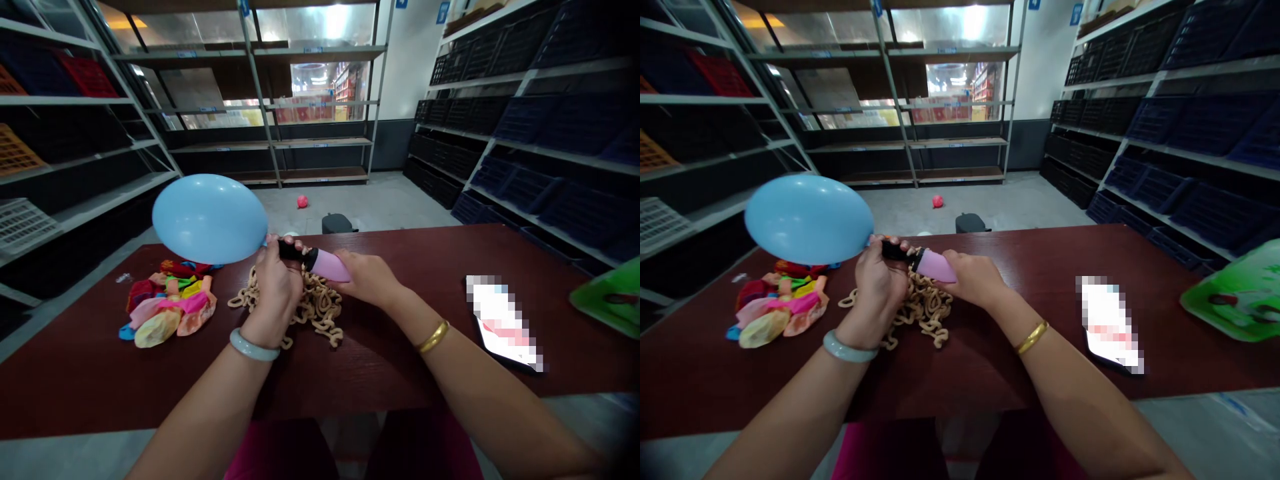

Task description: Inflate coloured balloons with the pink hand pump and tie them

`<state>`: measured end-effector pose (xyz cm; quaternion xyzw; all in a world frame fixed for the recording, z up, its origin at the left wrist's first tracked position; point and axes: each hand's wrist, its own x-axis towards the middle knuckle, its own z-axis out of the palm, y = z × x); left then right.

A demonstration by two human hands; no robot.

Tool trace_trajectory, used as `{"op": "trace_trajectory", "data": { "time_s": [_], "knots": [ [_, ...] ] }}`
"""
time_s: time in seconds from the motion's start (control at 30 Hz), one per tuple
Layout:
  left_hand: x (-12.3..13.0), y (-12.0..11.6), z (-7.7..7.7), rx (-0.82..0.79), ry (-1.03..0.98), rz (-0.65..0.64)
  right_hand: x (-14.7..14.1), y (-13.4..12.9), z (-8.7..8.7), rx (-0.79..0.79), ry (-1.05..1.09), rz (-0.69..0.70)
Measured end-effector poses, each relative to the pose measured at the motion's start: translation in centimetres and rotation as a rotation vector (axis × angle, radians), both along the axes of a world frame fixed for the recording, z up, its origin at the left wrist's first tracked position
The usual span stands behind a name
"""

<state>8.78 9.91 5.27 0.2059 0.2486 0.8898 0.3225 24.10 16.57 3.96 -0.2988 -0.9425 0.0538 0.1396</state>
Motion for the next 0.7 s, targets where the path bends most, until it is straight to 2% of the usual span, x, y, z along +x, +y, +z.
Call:
{"op": "trace_trajectory", "data": {
  "time_s": [0.17,0.27,0.37,0.5,0.6,0.7],
  "knots": [
    [-4.0,0.3,0.1,-0.041,-0.073,0.025,0.5,1.6,-0.4,-0.017,-0.016,0.034],
    [-7.0,-0.1,0.7,-0.061,-0.122,0.069,1.0,2.5,-0.7,-0.015,-0.025,0.041],
    [-8.7,-0.8,1.3,-0.044,-0.147,0.105,1.4,3.1,-0.8,0.013,-0.013,0.042],
    [-8.5,-1.0,1.5,0.014,-0.129,0.137,1.7,3.2,-0.8,0.075,0.002,0.037],
    [-7.0,-0.6,1.1,0.057,-0.073,0.134,1.6,2.7,-0.6,0.097,0.006,0.009],
    [-4.7,-0.1,0.5,0.074,-0.024,0.079,1.2,1.8,-0.5,0.081,0.028,0.004]
  ]
}}
